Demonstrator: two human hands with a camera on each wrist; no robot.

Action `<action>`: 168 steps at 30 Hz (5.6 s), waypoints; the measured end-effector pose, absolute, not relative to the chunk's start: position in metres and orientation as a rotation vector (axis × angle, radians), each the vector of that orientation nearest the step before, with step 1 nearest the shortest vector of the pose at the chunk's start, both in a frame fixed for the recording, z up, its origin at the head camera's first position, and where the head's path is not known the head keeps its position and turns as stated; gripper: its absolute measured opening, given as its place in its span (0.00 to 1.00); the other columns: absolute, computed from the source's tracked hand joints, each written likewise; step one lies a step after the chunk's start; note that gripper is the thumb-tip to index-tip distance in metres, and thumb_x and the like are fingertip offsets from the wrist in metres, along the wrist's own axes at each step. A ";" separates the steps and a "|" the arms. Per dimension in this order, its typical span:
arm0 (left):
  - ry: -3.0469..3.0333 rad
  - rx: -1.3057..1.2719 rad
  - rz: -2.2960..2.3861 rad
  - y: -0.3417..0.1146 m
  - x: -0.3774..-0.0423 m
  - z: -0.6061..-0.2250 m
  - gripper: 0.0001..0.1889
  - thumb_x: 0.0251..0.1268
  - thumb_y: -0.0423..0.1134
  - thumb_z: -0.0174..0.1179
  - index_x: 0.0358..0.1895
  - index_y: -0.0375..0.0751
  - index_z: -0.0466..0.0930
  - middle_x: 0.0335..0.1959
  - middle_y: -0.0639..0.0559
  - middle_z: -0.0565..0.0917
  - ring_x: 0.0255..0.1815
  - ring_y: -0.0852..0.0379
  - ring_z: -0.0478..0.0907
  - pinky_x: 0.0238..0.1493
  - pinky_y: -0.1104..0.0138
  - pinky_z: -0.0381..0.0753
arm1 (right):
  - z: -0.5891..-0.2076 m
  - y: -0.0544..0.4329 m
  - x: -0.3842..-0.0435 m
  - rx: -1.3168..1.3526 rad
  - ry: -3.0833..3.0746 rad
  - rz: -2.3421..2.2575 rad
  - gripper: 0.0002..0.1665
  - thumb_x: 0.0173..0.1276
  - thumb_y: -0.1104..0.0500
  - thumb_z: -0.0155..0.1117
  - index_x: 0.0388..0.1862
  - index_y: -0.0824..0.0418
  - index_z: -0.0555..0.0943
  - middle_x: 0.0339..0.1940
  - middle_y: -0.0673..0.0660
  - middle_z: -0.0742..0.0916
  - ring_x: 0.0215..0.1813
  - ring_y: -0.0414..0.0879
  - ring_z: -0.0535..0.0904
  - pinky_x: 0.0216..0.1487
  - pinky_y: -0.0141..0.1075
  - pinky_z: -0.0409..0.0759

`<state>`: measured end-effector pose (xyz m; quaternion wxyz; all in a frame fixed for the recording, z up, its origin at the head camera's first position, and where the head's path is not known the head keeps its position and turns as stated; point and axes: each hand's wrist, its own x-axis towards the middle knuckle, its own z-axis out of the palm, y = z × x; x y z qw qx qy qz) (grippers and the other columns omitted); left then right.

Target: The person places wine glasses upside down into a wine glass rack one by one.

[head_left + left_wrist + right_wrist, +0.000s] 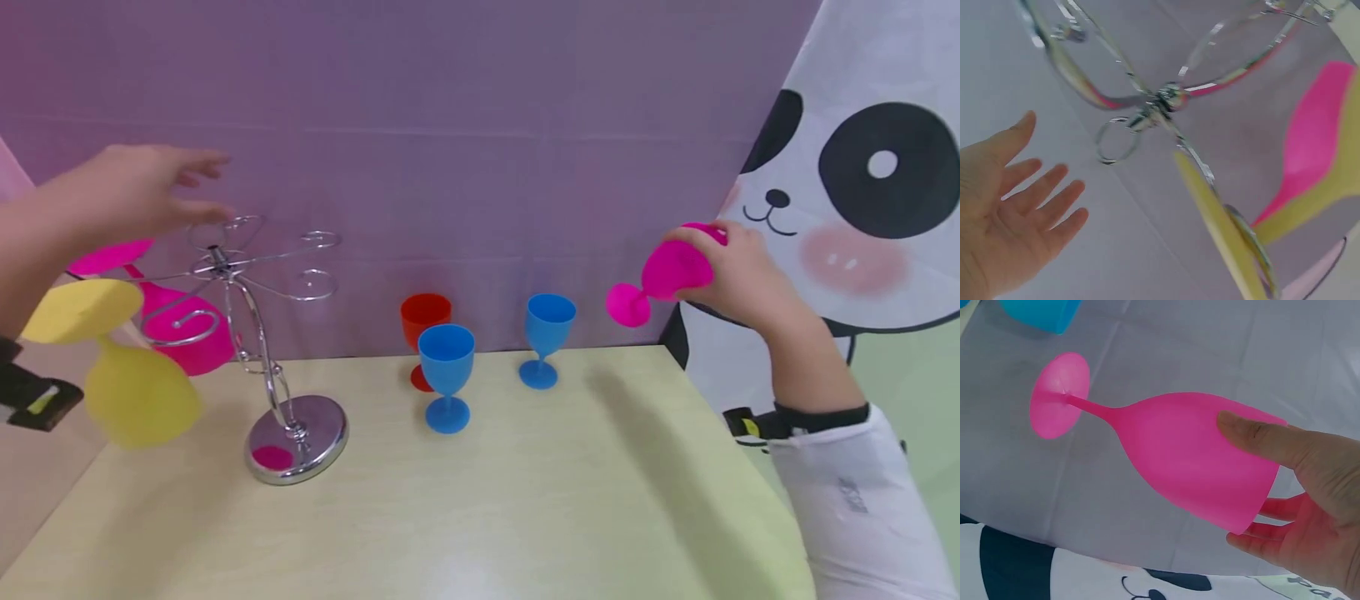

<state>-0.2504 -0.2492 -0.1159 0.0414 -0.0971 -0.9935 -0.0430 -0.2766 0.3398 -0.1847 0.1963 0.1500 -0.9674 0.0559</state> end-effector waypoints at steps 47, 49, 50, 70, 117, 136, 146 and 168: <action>-2.063 -0.610 -1.652 -0.081 -0.157 -0.298 0.48 0.57 0.27 0.66 0.78 0.50 0.48 0.77 0.53 0.57 0.76 0.49 0.55 0.66 0.81 0.62 | -0.314 0.247 -0.212 0.738 -2.180 1.164 0.50 0.44 0.77 0.75 0.67 0.64 0.65 0.66 0.61 0.72 0.67 0.34 0.63 0.56 0.16 0.71; -2.033 -0.583 -1.711 -0.079 -0.158 -0.308 0.49 0.56 0.26 0.66 0.78 0.52 0.47 0.77 0.54 0.56 0.76 0.49 0.54 0.66 0.80 0.63 | -0.320 0.245 -0.211 0.727 -2.161 1.246 0.50 0.44 0.78 0.74 0.67 0.65 0.64 0.66 0.55 0.72 0.66 0.36 0.64 0.56 0.17 0.72; -2.020 -0.572 -1.741 -0.078 -0.159 -0.312 0.49 0.57 0.26 0.66 0.78 0.52 0.47 0.77 0.54 0.56 0.76 0.49 0.54 0.67 0.80 0.63 | -0.323 0.244 -0.211 0.724 -2.146 1.290 0.50 0.45 0.79 0.73 0.68 0.66 0.63 0.65 0.51 0.72 0.66 0.37 0.65 0.56 0.18 0.72; -2.003 -0.404 -2.016 -0.057 -0.174 -0.362 0.47 0.62 0.37 0.65 0.78 0.54 0.42 0.78 0.50 0.53 0.77 0.44 0.53 0.62 0.81 0.65 | -0.348 0.214 -0.204 0.245 -2.176 2.209 0.44 0.64 0.63 0.66 0.71 0.40 0.55 0.67 0.55 0.69 0.67 0.54 0.66 0.52 0.36 0.82; -2.181 -0.577 -1.880 -0.036 -0.163 -0.367 0.53 0.47 0.38 0.76 0.74 0.51 0.47 0.73 0.49 0.59 0.74 0.42 0.56 0.68 0.37 0.61 | -0.384 0.152 -0.176 0.292 -1.256 3.555 0.28 0.78 0.44 0.39 0.75 0.41 0.53 0.70 0.51 0.68 0.71 0.53 0.63 0.66 0.41 0.74; -2.265 -0.504 -1.899 -0.032 -0.156 -0.361 0.50 0.48 0.41 0.75 0.72 0.51 0.50 0.70 0.51 0.63 0.71 0.45 0.61 0.64 0.45 0.73 | -0.386 0.152 -0.169 0.458 -1.207 3.570 0.29 0.79 0.50 0.39 0.76 0.42 0.50 0.70 0.51 0.68 0.71 0.52 0.63 0.67 0.42 0.73; -2.253 -0.554 -1.842 -0.029 -0.156 -0.361 0.49 0.48 0.39 0.76 0.72 0.49 0.52 0.67 0.49 0.67 0.67 0.46 0.66 0.62 0.48 0.75 | -0.388 0.152 -0.169 0.546 -1.089 3.590 0.28 0.77 0.51 0.44 0.73 0.41 0.53 0.69 0.53 0.68 0.70 0.53 0.65 0.67 0.40 0.73; -2.292 -0.506 -1.832 -0.027 -0.156 -0.362 0.49 0.47 0.37 0.76 0.72 0.49 0.54 0.67 0.50 0.67 0.67 0.47 0.67 0.61 0.50 0.76 | -0.390 0.152 -0.170 0.474 -1.079 3.599 0.26 0.77 0.49 0.44 0.72 0.43 0.56 0.67 0.53 0.71 0.68 0.54 0.68 0.66 0.40 0.74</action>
